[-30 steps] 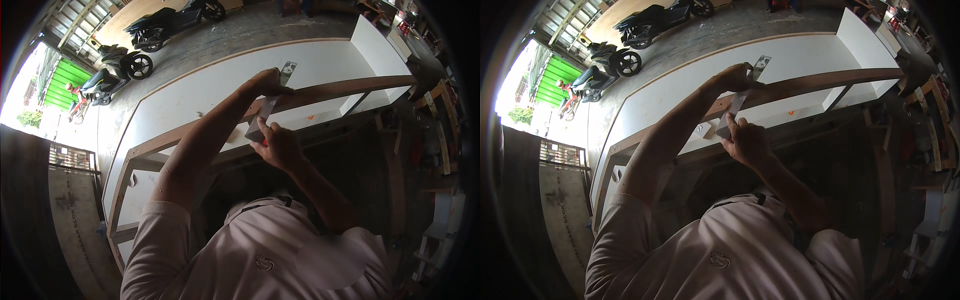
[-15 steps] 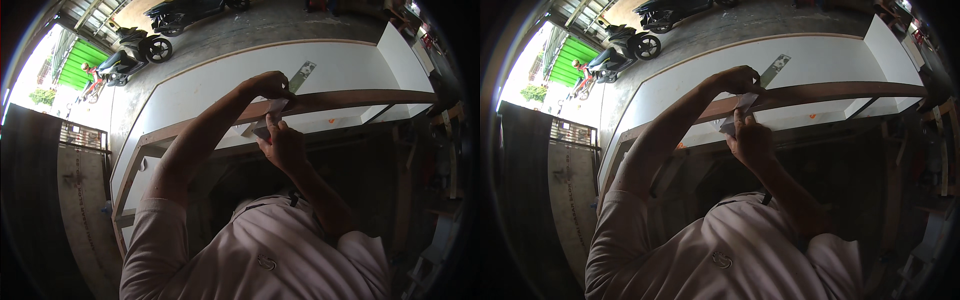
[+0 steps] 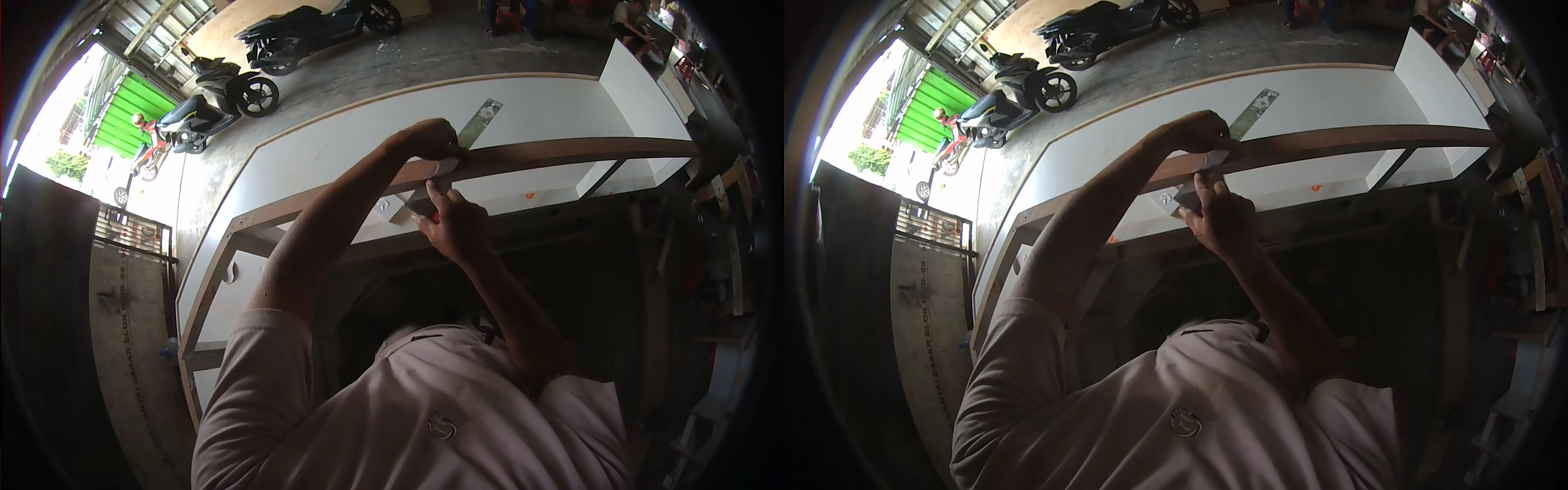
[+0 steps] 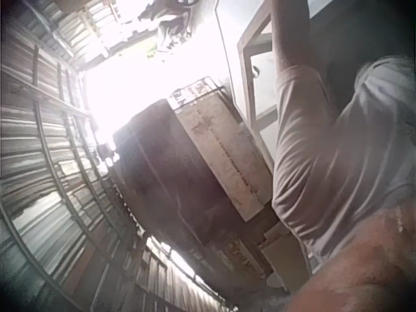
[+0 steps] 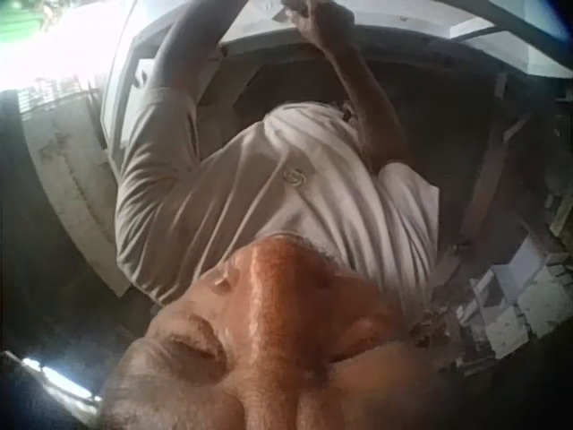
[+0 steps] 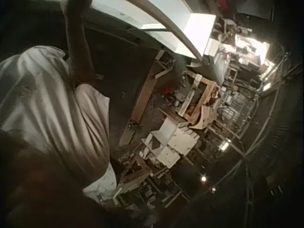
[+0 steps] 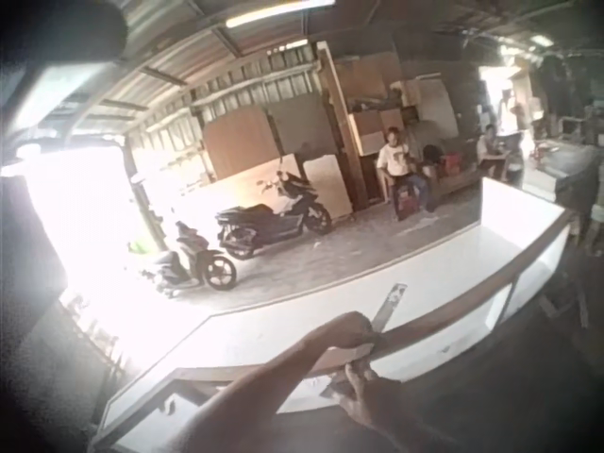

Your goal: The person uses a flat hand tool to trim and scrape off excess laminate edging from the corners and sides of a white cabinet frame.

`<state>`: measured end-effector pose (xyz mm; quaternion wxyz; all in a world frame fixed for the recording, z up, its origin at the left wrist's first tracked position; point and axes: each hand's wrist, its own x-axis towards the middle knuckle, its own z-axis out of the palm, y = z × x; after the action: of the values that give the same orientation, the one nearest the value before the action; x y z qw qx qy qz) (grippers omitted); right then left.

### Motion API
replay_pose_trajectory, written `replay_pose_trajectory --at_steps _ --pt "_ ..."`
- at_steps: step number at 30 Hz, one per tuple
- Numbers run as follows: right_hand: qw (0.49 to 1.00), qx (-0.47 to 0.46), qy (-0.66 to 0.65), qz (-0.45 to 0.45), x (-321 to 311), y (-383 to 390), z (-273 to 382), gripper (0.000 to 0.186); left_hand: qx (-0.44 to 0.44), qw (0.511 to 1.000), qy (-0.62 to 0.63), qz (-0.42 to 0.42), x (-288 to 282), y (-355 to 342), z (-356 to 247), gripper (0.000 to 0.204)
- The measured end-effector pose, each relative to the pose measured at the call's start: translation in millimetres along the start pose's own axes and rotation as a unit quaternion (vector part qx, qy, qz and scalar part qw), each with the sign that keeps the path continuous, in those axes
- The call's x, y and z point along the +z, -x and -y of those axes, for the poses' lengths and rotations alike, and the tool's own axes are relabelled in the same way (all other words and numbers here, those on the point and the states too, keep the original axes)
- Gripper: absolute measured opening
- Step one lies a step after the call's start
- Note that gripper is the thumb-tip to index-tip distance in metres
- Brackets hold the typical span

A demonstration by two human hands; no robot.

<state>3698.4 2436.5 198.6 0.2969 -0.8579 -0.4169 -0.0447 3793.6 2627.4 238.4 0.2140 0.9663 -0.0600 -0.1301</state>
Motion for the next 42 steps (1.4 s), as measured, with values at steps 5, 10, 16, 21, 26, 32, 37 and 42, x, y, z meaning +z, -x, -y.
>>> replay_pose_trajectory --at_steps 5,10,16,21,26,32,37,42 --pt "0.999 0.020 0.012 -0.025 10.4 -16.4 2.2 0.066 -0.037 0.997 -0.042 -0.050 -0.4 -12.2 7.0 0.057" --pt "0.999 0.001 -0.002 -0.055 20.0 -12.0 0.0 0.065 -0.033 0.996 0.050 -0.066 1.6 -1.2 22.1 0.071" --pt "0.999 -0.010 -0.001 -0.033 34.2 -3.5 29.5 0.067 -0.034 0.997 -0.072 -0.025 -11.5 36.6 51.4 0.075" --pt "1.000 0.001 -0.007 -0.010 24.3 9.3 22.2 0.067 -0.194 0.975 0.074 -0.076 -33.9 124.4 53.7 0.085" --pt "0.997 0.018 -0.017 -0.077 33.4 -6.5 29.1 0.065 -0.163 0.961 -0.017 -0.224 -54.0 229.4 108.3 0.075" --pt "0.996 0.018 -0.002 -0.082 33.0 -3.7 18.0 0.064 -0.315 0.883 0.038 -0.345 -48.6 347.0 134.0 0.076" --pt "0.996 -0.002 -0.033 -0.077 37.9 0.0 31.4 0.059 -0.467 0.802 0.030 -0.370 -14.6 484.2 221.0 0.077" --pt "0.993 0.021 -0.045 -0.111 44.8 -19.6 46.8 0.061 -0.525 0.763 0.085 -0.367 25.6 562.1 253.0 0.093"
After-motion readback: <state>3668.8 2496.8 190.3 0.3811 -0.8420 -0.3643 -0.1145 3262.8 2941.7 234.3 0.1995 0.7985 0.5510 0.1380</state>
